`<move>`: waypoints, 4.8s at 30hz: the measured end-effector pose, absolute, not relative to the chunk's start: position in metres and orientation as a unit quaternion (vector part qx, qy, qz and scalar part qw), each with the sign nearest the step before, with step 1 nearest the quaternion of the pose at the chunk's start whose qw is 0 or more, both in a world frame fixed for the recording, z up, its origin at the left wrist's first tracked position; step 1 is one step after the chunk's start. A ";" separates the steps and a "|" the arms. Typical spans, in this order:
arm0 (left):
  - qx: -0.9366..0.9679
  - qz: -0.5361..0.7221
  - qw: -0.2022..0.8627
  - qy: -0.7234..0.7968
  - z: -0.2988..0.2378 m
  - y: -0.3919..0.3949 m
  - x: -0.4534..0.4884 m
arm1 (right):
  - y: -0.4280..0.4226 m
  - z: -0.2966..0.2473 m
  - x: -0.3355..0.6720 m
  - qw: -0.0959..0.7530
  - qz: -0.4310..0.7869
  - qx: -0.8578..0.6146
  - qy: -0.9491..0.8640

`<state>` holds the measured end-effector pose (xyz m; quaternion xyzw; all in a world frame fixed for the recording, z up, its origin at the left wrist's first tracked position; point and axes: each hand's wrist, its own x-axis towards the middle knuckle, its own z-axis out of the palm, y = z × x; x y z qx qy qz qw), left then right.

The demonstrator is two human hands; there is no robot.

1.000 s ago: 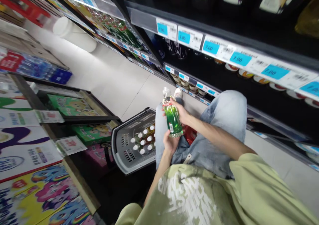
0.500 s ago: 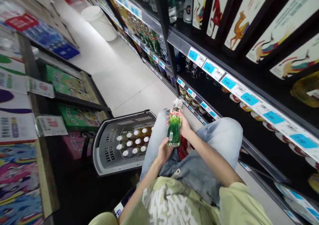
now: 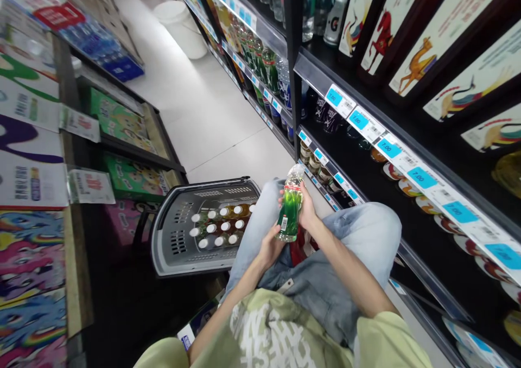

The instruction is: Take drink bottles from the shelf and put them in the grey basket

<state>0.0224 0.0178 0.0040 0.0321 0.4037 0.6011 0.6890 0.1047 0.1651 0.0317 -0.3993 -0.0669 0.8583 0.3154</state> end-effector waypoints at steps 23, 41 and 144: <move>0.202 0.611 0.617 0.452 -0.017 0.006 0.025 | 0.161 0.026 0.128 0.332 0.862 -0.304 -0.235; 0.181 0.533 0.672 0.481 -0.016 0.008 0.029 | 0.161 0.050 0.128 0.370 0.841 -0.298 -0.260; 0.493 0.316 0.335 0.738 0.155 -0.131 -0.119 | 0.087 0.037 0.122 -0.043 0.648 -0.075 -0.757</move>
